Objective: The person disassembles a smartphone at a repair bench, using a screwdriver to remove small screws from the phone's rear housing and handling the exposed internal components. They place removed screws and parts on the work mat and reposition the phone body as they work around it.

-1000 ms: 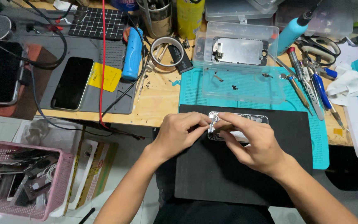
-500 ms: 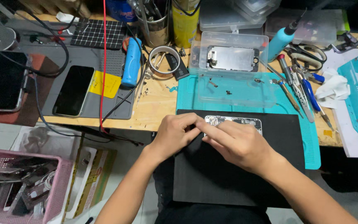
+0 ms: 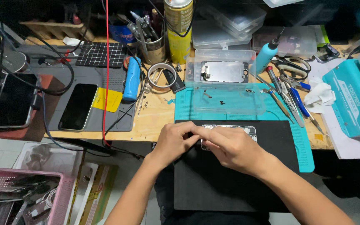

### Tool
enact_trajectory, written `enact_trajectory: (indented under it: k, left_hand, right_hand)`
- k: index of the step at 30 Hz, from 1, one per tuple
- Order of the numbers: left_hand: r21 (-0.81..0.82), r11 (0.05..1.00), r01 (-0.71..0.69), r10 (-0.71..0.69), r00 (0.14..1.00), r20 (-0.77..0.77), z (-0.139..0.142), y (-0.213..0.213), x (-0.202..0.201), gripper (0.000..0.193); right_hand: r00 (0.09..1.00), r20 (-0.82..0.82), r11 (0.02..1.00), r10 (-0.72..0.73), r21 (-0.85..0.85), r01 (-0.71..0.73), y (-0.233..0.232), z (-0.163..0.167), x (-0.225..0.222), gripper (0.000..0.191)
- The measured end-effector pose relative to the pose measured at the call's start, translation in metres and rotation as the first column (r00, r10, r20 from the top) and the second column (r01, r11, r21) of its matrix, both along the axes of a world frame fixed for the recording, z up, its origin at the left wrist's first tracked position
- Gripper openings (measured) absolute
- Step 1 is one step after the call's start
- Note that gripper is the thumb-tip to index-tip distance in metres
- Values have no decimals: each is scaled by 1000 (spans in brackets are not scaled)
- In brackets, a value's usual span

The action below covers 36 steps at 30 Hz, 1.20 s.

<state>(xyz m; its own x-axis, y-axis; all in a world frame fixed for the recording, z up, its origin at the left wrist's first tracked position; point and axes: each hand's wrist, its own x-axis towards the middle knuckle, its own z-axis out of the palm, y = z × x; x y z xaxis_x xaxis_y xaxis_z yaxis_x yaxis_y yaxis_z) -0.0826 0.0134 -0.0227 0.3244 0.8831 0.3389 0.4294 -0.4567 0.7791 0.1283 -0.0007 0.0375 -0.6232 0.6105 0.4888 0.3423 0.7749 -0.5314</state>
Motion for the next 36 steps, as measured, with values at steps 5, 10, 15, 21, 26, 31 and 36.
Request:
enact_trajectory:
  k: [5, 10, 15, 21, 26, 31, 36]
  left_hand:
    - [23, 1000, 8, -8, 1000, -11, 3, 1, 0, 8]
    - [-16, 1000, 12, -12, 1000, 4, 7, -1, -1, 6]
    - [-23, 1000, 18, -17, 999, 29, 7, -2, -1, 6]
    - [31, 999, 16, -17, 1000, 7, 2, -1, -1, 7]
    - [20, 1000, -6, 7, 1000, -25, 3, -4, 2, 8]
    - [39, 999, 30, -29, 1000, -9, 13, -1, 4, 9]
    - [52, 998, 39, -43, 995, 87, 30, 1, 15, 7]
  right_hand:
    - [998, 33, 996, 46, 73, -48, -1, 2, 2, 59]
    - [998, 54, 999, 32, 15, -33, -2, 2, -1, 58]
    - [997, 52, 998, 55, -39, -53, -3, 0, 0, 59]
    - [998, 29, 998, 50, -45, -48, -3, -6, 1, 62]
    - [999, -37, 993, 13, -116, -18, -3, -7, 5, 65]
    - [984, -149, 990, -94, -123, 76, -2, 0, 17, 68]
    - [929, -251, 962, -271, -26, 273, 5, 13, 34, 48]
